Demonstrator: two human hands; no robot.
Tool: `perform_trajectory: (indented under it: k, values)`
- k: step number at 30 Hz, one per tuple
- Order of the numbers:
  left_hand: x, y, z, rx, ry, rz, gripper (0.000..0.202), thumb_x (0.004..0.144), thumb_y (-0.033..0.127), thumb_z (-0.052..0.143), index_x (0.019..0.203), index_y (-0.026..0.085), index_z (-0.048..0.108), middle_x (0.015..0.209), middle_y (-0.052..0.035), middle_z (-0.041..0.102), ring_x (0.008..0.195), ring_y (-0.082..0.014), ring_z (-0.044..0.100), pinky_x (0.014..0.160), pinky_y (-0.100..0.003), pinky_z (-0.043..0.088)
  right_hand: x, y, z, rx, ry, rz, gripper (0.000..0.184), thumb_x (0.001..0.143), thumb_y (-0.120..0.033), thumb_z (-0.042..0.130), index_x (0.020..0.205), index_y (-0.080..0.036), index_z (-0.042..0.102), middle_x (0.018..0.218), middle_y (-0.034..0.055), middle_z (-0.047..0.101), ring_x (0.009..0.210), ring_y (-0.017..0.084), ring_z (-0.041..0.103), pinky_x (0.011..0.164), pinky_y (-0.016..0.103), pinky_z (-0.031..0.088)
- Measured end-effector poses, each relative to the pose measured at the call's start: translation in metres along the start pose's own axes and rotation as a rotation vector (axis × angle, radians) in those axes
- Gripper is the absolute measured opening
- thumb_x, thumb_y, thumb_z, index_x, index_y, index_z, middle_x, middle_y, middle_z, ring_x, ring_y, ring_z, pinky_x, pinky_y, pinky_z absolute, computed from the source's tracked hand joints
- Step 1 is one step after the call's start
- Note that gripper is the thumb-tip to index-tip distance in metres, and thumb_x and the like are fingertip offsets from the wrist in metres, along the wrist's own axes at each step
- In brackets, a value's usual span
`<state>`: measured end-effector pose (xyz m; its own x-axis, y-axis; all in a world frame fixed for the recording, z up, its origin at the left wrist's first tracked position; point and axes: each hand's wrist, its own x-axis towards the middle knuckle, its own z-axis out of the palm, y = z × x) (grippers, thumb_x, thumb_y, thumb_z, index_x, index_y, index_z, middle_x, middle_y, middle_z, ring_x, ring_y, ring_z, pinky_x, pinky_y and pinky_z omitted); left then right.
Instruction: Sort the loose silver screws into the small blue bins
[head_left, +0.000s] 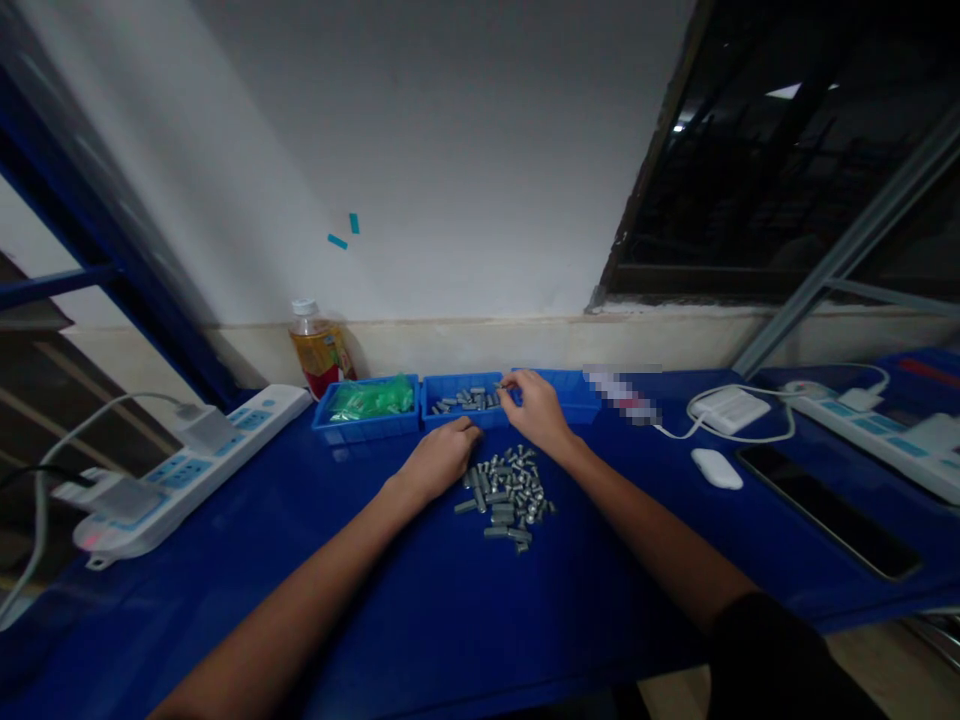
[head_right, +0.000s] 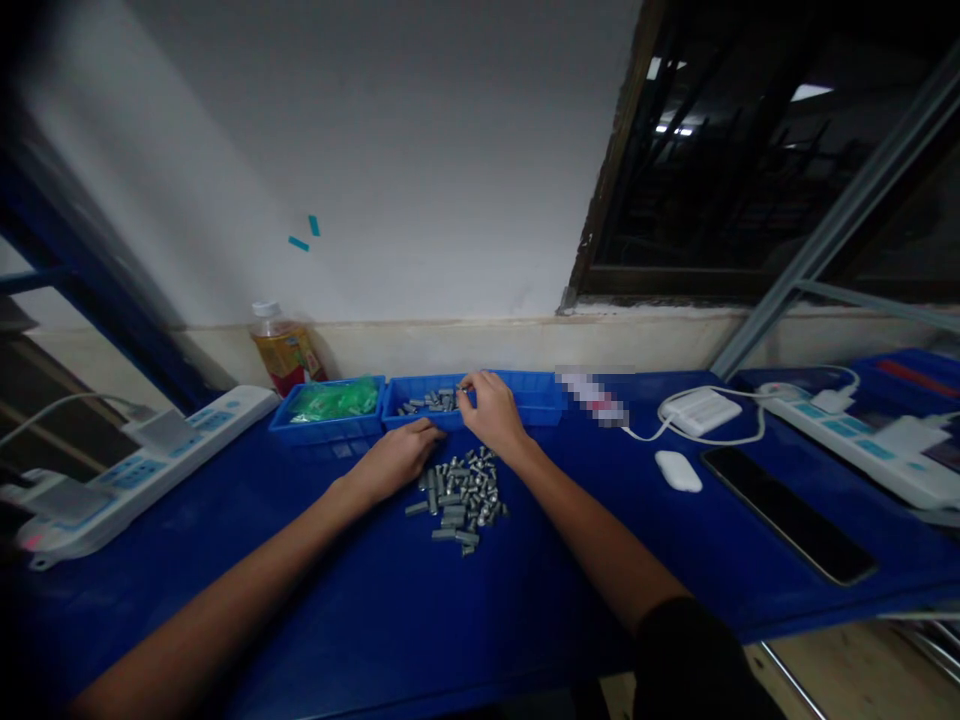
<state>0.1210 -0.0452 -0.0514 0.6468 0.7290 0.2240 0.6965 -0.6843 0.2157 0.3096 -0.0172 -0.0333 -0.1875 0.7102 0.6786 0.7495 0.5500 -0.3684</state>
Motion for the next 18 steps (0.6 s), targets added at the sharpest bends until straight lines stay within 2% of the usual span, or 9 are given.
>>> perform_trajectory:
  k: [2, 5, 8, 10, 14, 18]
  values:
    - [0.0, 0.004, -0.001, 0.025, 0.006, -0.057, 0.023, 0.088, 0.015, 0.04, 0.091, 0.015, 0.062, 0.091, -0.0104, 0.059, 0.085, -0.0226, 0.059, 0.079, -0.035, 0.048, 0.007, 0.003, 0.005, 0.001, -0.015, 0.012, 0.007, 0.081, -0.016, 0.051, 0.085, -0.017, 0.057, 0.085, 0.0066, 0.062, 0.085, 0.02, 0.056, 0.078, 0.031, 0.042]
    - [-0.005, 0.006, -0.002, 0.017, 0.014, -0.113, 0.016, 0.08, 0.013, 0.048, 0.088, 0.016, 0.061, 0.09, -0.0094, 0.059, 0.086, -0.0239, 0.058, 0.078, -0.036, 0.047, 0.009, 0.002, 0.013, -0.039, -0.047, 0.031, 0.009, 0.08, -0.014, 0.051, 0.085, -0.018, 0.057, 0.087, 0.0072, 0.061, 0.088, 0.022, 0.054, 0.081, 0.032, 0.041]
    - [-0.01, 0.004, -0.002, -0.031, -0.01, -0.159, 0.021, 0.072, 0.007, 0.049, 0.086, 0.017, 0.061, 0.088, -0.008, 0.059, 0.084, -0.0233, 0.058, 0.076, -0.035, 0.046, 0.0, -0.004, 0.016, -0.104, -0.06, 0.074, 0.011, 0.081, -0.015, 0.051, 0.09, -0.016, 0.057, 0.091, 0.0098, 0.06, 0.092, 0.025, 0.051, 0.084, 0.037, 0.041]
    - [-0.01, 0.0, 0.001, -0.088, 0.014, -0.187, 0.021, 0.069, 0.005, 0.049, 0.084, 0.017, 0.059, 0.085, -0.0071, 0.058, 0.081, -0.0224, 0.058, 0.074, -0.034, 0.046, -0.011, -0.013, 0.013, -0.11, -0.039, 0.074, 0.014, 0.083, -0.019, 0.052, 0.096, -0.015, 0.057, 0.096, 0.0114, 0.06, 0.096, 0.026, 0.05, 0.086, 0.04, 0.04]
    - [-0.007, -0.007, 0.012, -0.341, 0.186, -0.142, 0.015, 0.078, 0.01, 0.047, 0.088, 0.017, 0.054, 0.081, -0.0038, 0.058, 0.077, -0.0178, 0.057, 0.072, -0.03, 0.046, -0.036, -0.032, 0.0, -0.055, -0.069, -0.028, 0.016, 0.086, -0.02, 0.05, 0.1, -0.017, 0.056, 0.096, 0.0104, 0.06, 0.096, 0.026, 0.05, 0.085, 0.04, 0.04]
    - [-0.01, -0.009, 0.019, -0.609, 0.291, -0.126, 0.01, 0.088, 0.022, 0.045, 0.095, 0.018, 0.048, 0.081, -0.0013, 0.056, 0.073, -0.0143, 0.055, 0.067, -0.026, 0.046, -0.05, -0.041, -0.004, -0.031, -0.244, -0.146, 0.018, 0.086, -0.018, 0.049, 0.103, -0.017, 0.055, 0.095, 0.0095, 0.06, 0.093, 0.024, 0.051, 0.083, 0.039, 0.042]
